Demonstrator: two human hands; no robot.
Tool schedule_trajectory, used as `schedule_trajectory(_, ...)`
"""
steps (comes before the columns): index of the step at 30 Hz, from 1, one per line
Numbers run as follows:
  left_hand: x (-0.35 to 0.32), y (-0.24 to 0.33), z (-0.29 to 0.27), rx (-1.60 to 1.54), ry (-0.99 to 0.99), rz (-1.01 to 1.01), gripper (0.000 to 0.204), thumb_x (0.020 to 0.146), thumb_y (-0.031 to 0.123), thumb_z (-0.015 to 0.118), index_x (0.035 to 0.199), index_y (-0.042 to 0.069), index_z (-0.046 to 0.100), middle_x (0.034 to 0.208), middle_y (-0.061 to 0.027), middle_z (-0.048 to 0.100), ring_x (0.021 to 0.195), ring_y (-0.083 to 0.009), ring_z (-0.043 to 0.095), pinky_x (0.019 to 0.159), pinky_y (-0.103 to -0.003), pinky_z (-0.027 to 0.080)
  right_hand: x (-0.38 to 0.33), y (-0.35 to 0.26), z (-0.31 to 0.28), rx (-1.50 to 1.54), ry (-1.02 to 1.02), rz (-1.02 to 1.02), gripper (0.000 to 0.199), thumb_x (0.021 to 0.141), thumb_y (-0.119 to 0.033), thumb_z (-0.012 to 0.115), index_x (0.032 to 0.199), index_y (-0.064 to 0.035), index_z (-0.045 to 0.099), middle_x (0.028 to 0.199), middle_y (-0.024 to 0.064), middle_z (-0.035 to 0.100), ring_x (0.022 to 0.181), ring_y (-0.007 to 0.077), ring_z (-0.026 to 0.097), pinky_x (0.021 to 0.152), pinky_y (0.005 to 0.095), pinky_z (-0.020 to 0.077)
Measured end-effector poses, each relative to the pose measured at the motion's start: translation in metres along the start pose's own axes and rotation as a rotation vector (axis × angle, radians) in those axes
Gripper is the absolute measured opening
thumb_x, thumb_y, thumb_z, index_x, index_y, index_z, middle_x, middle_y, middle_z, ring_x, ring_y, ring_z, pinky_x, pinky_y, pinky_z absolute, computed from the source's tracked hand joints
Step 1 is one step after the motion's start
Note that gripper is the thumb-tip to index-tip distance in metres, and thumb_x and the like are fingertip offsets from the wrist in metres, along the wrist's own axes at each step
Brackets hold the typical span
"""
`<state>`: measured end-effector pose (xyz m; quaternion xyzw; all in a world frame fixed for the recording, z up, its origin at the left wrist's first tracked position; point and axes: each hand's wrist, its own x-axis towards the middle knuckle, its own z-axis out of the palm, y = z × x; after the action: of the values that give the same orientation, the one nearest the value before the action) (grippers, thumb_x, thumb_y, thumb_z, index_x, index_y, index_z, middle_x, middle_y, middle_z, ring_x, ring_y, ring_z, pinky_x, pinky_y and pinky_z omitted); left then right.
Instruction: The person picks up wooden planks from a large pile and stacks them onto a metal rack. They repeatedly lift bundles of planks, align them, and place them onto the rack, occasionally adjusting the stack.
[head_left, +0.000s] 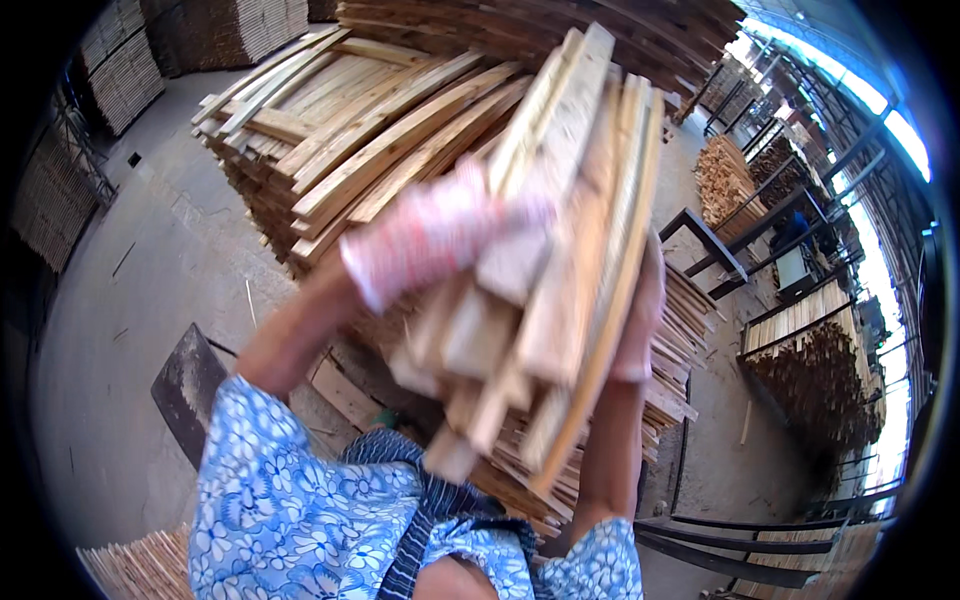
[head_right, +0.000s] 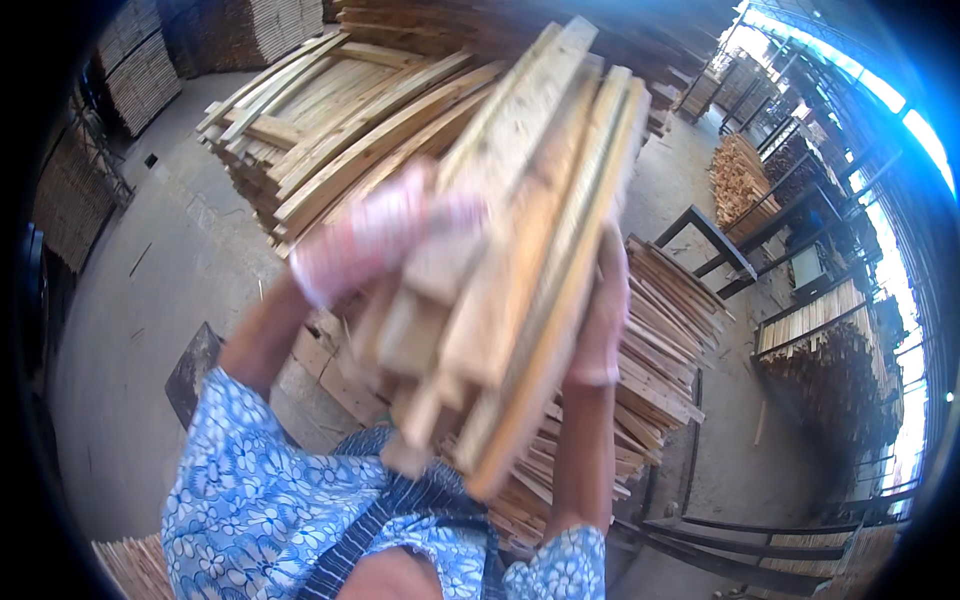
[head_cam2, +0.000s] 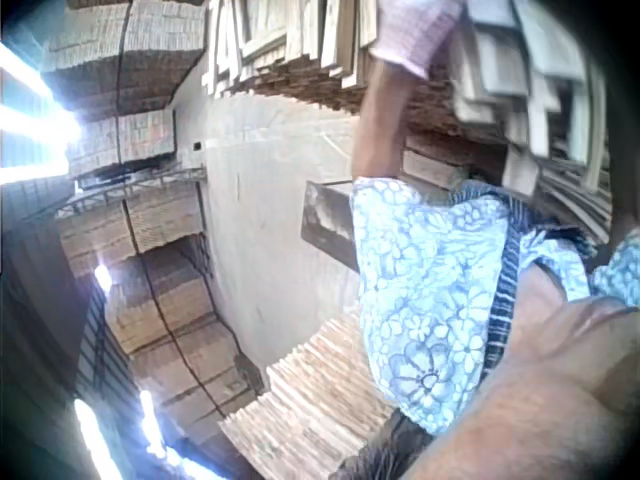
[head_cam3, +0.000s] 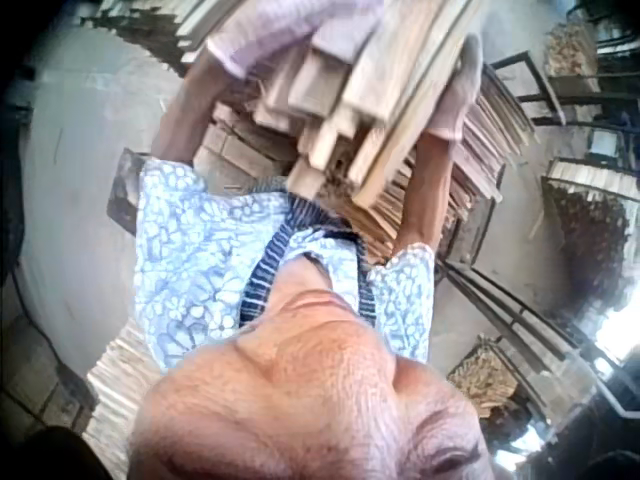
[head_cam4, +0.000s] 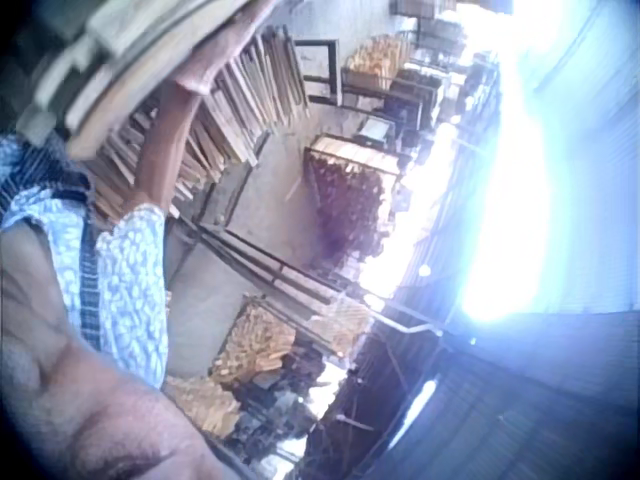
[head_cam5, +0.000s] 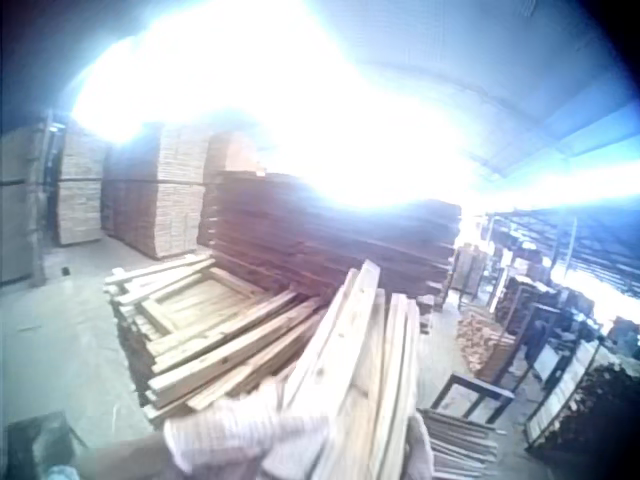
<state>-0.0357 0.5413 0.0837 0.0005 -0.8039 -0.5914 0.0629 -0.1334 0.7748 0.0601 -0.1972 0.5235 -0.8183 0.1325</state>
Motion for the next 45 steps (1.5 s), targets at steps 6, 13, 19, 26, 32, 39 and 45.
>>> schedule_trajectory(6, 0.058, 0.004, -0.126, 0.929, 0.056, -0.388, 0.109, 0.086, 0.073, 0.063, 0.155, -0.003, 0.029, 0.149, -0.0316, 0.048, 0.141, -0.0370, 0.046, 0.112, -0.042, 0.041, 0.106, 0.046, 0.072, -0.860, 0.260, 0.163, 0.097, 0.086, -0.071, 0.061, 0.159, -0.0146, 0.033, 0.156, 0.0338, 0.029, 0.139, 0.0470, 0.044, 0.114, 0.0447, 0.0400)
schedule_trajectory(13, 0.080, 0.044, -0.089, 1.076, 0.304, 0.175, 0.090, 0.091, 0.054, 0.070, 0.158, 0.007, 0.033, 0.158, -0.0215, 0.041, 0.148, -0.0329, 0.037, 0.121, -0.039, 0.031, 0.116, 0.078, 0.004, -0.661, 0.058, -0.037, 0.096, 0.086, -0.070, 0.065, 0.158, -0.0141, 0.036, 0.155, 0.0346, 0.034, 0.138, 0.0442, 0.046, 0.114, 0.0440, 0.0402)
schedule_trajectory(19, 0.084, 0.116, 0.055, 0.805, -0.320, 0.669, 0.062, 0.096, 0.032, 0.069, 0.150, 0.010, 0.047, 0.148, -0.0118, 0.052, 0.139, -0.0241, 0.045, 0.115, -0.041, 0.036, 0.028, 0.037, -0.025, -0.399, 0.354, -0.304, 0.081, 0.086, -0.044, 0.074, 0.152, -0.0072, 0.043, 0.148, 0.0301, 0.044, 0.135, 0.0405, 0.048, 0.112, 0.0430, 0.0418)
schedule_trajectory(26, 0.067, 0.184, 0.265, 1.233, -1.179, 0.543, 0.046, 0.099, 0.031, 0.062, 0.136, 0.004, 0.056, 0.125, -0.0136, 0.066, 0.115, -0.0229, 0.064, 0.100, -0.039, 0.052, -0.143, 0.119, -0.127, -0.249, 0.960, -0.243, 0.053, 0.096, -0.017, 0.065, 0.143, 0.0023, 0.051, 0.134, 0.0178, 0.060, 0.126, 0.0282, 0.054, 0.110, 0.0382, 0.0421)
schedule_trajectory(32, 0.116, -0.082, 0.489, 1.151, -1.372, 0.567, 0.048, 0.098, 0.046, 0.047, 0.107, 0.007, 0.072, 0.107, -0.0176, 0.073, 0.095, -0.0333, 0.071, 0.085, -0.046, 0.058, -0.329, 0.347, -0.227, -0.048, 1.221, 0.539, 0.052, 0.100, -0.030, 0.061, 0.143, -0.0026, 0.053, 0.116, 0.0082, 0.065, 0.078, 0.0136, 0.058, 0.069, 0.0273, 0.0486)
schedule_trajectory(39, 0.047, -0.426, 0.456, 0.877, -1.267, -0.568, 0.079, 0.092, 0.066, 0.052, 0.122, -0.006, 0.067, 0.122, -0.0306, 0.067, 0.120, -0.0397, 0.064, 0.102, -0.044, 0.048, -0.424, 0.428, -0.310, -0.082, 1.201, 0.813, 0.053, 0.102, -0.031, 0.059, 0.145, -0.0003, 0.050, 0.137, 0.0190, 0.061, 0.121, 0.0287, 0.060, 0.105, 0.0350, 0.0454)
schedule_trajectory(45, 0.083, -0.521, 0.461, 0.696, -0.411, -0.812, 0.128, 0.075, 0.089, 0.058, 0.161, 0.003, 0.019, 0.157, -0.0316, 0.038, 0.147, -0.0419, 0.037, 0.119, -0.043, 0.032, -0.356, 0.463, -0.424, -0.194, 1.255, 0.798, 0.084, 0.094, -0.050, 0.065, 0.154, 0.0012, 0.035, 0.144, 0.0230, 0.055, 0.131, 0.0330, 0.052, 0.109, 0.0356, 0.0395)
